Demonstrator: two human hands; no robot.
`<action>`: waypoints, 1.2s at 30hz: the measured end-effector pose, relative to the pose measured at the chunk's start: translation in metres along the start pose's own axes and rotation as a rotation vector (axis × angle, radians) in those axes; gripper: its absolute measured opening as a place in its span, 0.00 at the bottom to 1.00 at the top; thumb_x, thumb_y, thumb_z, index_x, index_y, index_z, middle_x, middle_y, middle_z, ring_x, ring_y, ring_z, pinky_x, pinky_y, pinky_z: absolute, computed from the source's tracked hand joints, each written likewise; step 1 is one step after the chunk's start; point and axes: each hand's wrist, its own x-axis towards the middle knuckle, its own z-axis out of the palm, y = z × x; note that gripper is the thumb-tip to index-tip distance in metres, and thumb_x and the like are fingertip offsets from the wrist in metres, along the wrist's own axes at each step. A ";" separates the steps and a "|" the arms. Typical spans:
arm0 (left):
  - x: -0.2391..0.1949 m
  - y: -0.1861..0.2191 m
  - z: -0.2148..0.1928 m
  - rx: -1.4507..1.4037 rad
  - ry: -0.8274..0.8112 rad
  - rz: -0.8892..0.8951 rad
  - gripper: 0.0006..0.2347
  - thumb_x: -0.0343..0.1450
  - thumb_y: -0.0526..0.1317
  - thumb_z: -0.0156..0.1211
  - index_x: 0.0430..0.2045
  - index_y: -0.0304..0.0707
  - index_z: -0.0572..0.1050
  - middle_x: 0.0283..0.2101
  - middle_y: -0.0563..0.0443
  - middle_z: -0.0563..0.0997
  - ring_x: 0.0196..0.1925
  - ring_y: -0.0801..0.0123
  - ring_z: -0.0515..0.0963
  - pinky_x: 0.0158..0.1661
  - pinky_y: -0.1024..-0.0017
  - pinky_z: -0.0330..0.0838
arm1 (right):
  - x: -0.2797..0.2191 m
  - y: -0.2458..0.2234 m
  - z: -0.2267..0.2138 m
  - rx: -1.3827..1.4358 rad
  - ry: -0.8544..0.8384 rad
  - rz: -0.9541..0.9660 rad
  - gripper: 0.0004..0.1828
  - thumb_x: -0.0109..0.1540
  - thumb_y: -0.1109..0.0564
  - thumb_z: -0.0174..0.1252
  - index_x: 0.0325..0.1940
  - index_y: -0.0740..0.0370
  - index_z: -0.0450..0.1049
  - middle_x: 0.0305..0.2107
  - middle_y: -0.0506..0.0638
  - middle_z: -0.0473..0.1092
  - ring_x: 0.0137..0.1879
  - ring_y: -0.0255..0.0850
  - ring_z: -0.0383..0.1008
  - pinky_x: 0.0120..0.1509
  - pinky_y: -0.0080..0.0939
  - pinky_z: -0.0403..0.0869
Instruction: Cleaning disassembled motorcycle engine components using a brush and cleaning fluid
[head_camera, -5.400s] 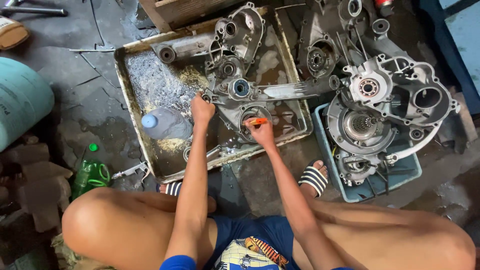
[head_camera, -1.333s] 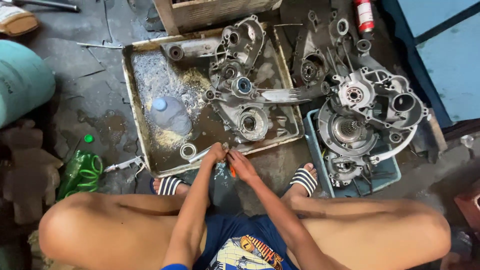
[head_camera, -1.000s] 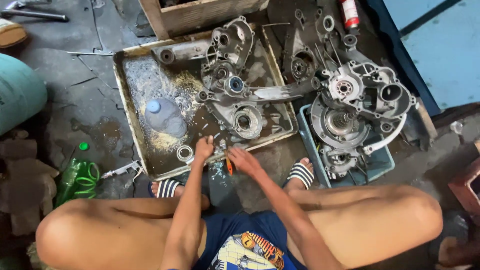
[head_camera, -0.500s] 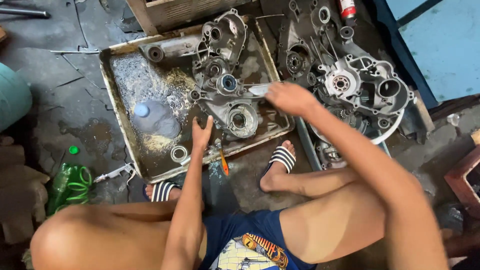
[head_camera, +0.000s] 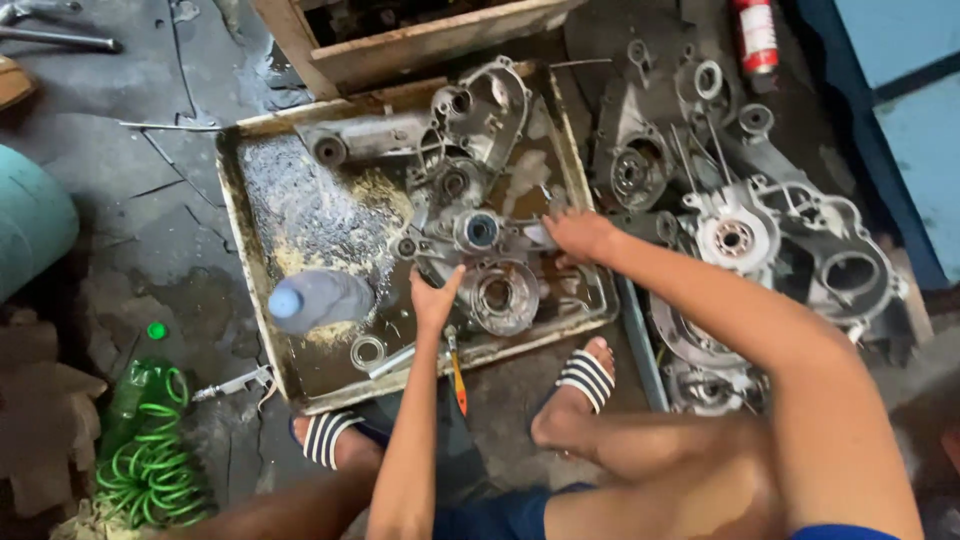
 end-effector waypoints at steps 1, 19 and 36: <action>-0.001 0.001 0.001 -0.002 0.010 -0.007 0.48 0.59 0.56 0.79 0.67 0.21 0.57 0.66 0.22 0.66 0.70 0.41 0.66 0.70 0.53 0.61 | 0.002 -0.001 0.001 -0.002 -0.001 -0.012 0.55 0.49 0.35 0.76 0.71 0.66 0.63 0.53 0.65 0.74 0.57 0.64 0.76 0.55 0.66 0.78; -0.022 -0.021 0.050 -0.055 0.286 -0.079 0.37 0.55 0.53 0.80 0.52 0.21 0.73 0.52 0.23 0.76 0.60 0.35 0.75 0.60 0.48 0.70 | 0.063 0.053 0.074 0.377 -0.257 0.120 0.40 0.34 0.29 0.77 0.35 0.61 0.81 0.34 0.59 0.81 0.44 0.56 0.83 0.45 0.58 0.81; -0.002 -0.064 0.053 -0.109 0.150 -0.103 0.47 0.59 0.60 0.77 0.63 0.15 0.64 0.58 0.26 0.72 0.64 0.42 0.73 0.63 0.55 0.67 | 0.023 0.029 0.010 0.308 -0.211 0.070 0.38 0.40 0.26 0.71 0.30 0.63 0.80 0.30 0.63 0.80 0.41 0.60 0.82 0.46 0.61 0.79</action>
